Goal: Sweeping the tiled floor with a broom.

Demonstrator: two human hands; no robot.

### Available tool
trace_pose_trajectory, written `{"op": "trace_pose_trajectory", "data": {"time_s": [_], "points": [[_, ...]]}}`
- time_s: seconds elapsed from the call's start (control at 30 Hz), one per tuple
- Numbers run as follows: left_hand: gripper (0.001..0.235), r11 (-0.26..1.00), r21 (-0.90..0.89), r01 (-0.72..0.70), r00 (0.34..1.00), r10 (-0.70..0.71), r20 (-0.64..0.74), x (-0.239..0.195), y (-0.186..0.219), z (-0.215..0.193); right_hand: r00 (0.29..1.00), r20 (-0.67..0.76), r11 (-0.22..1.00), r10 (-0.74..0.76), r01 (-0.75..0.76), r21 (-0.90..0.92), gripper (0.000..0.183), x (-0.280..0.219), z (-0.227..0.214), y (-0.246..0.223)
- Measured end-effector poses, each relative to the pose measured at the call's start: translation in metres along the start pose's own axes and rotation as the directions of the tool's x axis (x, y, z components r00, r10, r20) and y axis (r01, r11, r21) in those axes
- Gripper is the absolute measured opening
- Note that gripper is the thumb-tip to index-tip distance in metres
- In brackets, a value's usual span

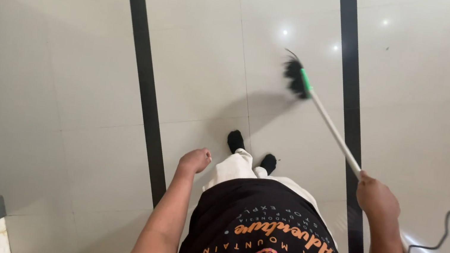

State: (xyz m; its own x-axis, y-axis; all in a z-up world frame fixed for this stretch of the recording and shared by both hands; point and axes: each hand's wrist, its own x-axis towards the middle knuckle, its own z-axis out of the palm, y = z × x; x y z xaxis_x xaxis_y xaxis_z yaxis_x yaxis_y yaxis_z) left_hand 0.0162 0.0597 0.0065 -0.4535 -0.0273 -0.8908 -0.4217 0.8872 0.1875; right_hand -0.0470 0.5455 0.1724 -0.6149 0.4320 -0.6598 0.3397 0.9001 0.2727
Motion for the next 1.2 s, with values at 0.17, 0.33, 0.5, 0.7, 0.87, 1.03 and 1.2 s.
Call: {"op": "trace_pose_trajectory", "data": {"time_s": [0.17,0.33,0.5,0.7,0.87,1.03,1.2], "points": [[0.030,0.999,-0.033,0.033,0.999,-0.034,-0.021,-0.039,0.002,0.038,0.966,0.242,0.993,-0.092,0.069,0.098,0.042,0.017,0.044,-0.014],[0.031,0.989,-0.089,0.116,0.993,-0.114,0.029,-0.080,0.019,0.070,0.842,0.360,0.913,-0.401,0.338,0.227,0.044,0.049,0.132,-0.076],[0.034,0.968,-0.218,0.121,0.992,-0.127,-0.016,-0.102,0.012,0.129,0.784,0.272,0.830,-0.558,0.521,0.200,0.042,0.056,0.181,-0.117],[0.036,0.949,-0.241,0.202,0.978,-0.207,0.006,-0.140,-0.011,0.144,0.830,0.348,0.895,-0.435,0.357,0.267,0.040,0.045,0.159,-0.062],[0.033,0.961,-0.174,0.215,0.976,-0.207,0.062,-0.137,-0.042,0.163,0.857,0.441,0.916,-0.268,0.086,0.391,0.046,0.083,0.190,0.054],[0.031,0.974,-0.190,0.123,0.992,-0.122,0.017,-0.127,-0.052,0.161,0.964,0.238,0.988,-0.118,0.138,-0.070,0.039,0.030,0.154,0.103],[0.030,0.974,-0.223,0.044,0.999,-0.048,-0.009,-0.129,-0.058,0.138,0.996,0.084,0.967,-0.038,0.058,-0.249,0.043,-0.084,0.099,0.055]]}}
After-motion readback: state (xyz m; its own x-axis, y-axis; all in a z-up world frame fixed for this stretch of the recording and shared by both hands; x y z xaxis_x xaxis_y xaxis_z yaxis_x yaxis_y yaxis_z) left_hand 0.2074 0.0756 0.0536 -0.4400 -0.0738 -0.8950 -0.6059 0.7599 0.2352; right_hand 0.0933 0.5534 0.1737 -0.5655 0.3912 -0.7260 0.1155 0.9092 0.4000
